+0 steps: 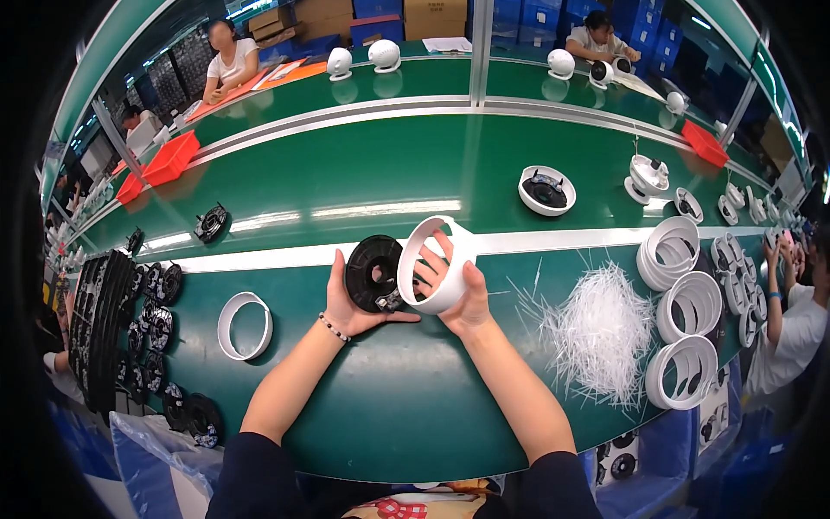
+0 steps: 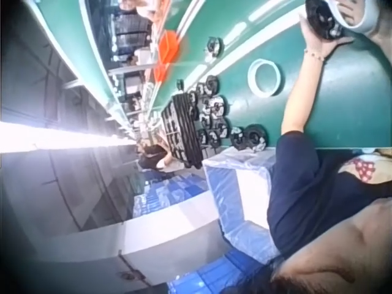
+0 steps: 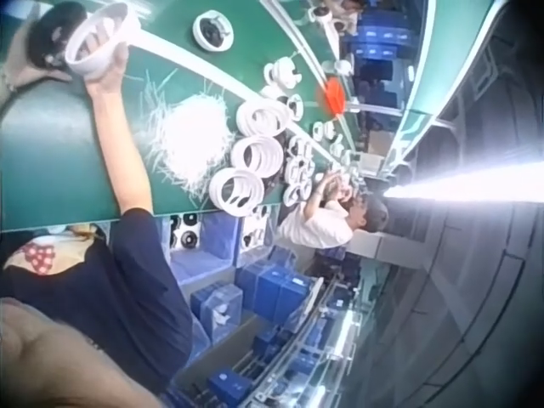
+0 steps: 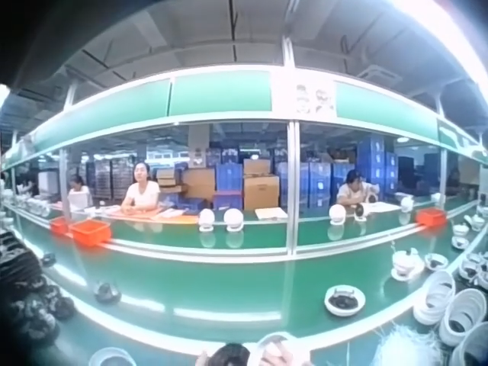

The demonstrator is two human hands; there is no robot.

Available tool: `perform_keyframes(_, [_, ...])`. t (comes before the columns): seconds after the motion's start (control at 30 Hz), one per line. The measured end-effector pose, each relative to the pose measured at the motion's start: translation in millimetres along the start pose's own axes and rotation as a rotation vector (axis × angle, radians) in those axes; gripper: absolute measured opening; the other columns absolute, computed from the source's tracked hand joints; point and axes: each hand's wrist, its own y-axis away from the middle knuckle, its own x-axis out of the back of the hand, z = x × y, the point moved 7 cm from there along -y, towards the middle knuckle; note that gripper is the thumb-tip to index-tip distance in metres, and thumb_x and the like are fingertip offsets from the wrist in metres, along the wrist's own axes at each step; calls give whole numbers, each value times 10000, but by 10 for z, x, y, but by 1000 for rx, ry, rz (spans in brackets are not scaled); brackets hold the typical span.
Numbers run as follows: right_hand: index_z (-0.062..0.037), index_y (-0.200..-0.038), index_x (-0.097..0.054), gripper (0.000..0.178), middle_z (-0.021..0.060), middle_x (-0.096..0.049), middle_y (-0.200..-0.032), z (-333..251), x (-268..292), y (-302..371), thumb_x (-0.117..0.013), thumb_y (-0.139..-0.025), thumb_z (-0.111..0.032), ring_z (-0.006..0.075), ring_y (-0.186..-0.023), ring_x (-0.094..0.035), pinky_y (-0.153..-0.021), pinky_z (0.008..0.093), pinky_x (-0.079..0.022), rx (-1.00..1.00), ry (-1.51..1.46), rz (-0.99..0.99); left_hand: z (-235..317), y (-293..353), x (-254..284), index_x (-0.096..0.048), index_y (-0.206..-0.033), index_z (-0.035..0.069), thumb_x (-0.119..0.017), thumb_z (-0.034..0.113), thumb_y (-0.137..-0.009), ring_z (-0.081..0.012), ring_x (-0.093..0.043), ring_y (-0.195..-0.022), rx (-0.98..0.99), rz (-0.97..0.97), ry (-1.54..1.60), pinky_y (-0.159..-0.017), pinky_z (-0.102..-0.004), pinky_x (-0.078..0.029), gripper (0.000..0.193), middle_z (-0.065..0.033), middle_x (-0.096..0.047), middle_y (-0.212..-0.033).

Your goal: Assemble circular electronic components by snapping together housings and internal modules on a production line.

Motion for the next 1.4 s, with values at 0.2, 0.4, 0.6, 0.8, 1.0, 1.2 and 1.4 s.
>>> perform_keyframes(0.2, [-73, -1346, -113, 1090, 208, -225, -1332, -61, -35, -14, -639, -556, -610, 362, -1199, -311, -946, 429, -326, 35, 62, -10, 16, 9, 31, -391, -1234, 139, -356, 526, -784, -307, -509, -997, 38, 54, -66, -848, -646, -320, 595, -107, -494, -1138])
perform_keyframes(0.4, [-70, -1336, -138, 1103, 212, -252, -1310, -135, -147, -25, -688, -518, -567, 360, -1189, -320, -995, 425, -259, 78, 95, -10, -62, 30, 83, -390, -1238, 105, -369, 529, -766, -328, -480, -1036, 101, 68, 67, -866, -645, -298, 635, -122, -473, -1167])
perform_keyframes(0.6, [27, -1307, -172, 934, 195, -372, -1232, -389, -138, -2, -707, -627, -326, 283, -1168, -367, -974, 384, -288, 111, 542, 144, 53, -15, -84, -366, -1246, 87, -366, 495, -771, -310, -440, -1098, -92, -37, 56, -884, -516, -363, 626, -131, -442, -1212])
perform_keyframes(0.8, [91, -1271, -177, 1075, 249, -309, -1244, 39, -339, 65, -792, -517, -367, 350, -1189, -298, -977, 416, -265, 264, 1430, 262, 81, -5, 80, -423, -1185, 53, -361, 419, -816, -244, -504, -1036, -278, 123, -111, -875, -388, -411, 523, -121, -521, -1119])
perform_keyframes(1.0, [80, -1284, -127, 1142, 336, -172, -1290, 39, -411, 144, -772, -503, -447, 454, -1202, -177, -968, 506, -207, 211, 1479, 268, 62, 17, 53, -433, -1177, 35, -337, 440, -800, -245, -489, -1049, -276, 149, -139, -907, -371, -387, 562, -127, -504, -1143])
perform_keyframes(1.2, [115, -1271, -158, 1118, 295, -307, -1249, -96, -477, 96, -779, -490, -389, 417, -1159, -308, -942, 447, -304, 72, 1456, 149, 75, 27, 23, -450, -1157, 48, -347, 446, -793, -252, -513, -1010, -283, 175, -93, -878, -389, -417, 549, -124, -526, -1101])
perform_keyframes(1.4, [151, -1248, -171, 1108, 269, -403, -1181, -14, -382, 86, -768, -511, -422, 368, -1100, -411, -919, 402, -352, 115, 1325, 176, 90, 7, 222, -451, -1153, 53, -342, 445, -799, -255, -514, -1006, -338, 259, -114, -875, -392, -420, 540, -122, -528, -1093])
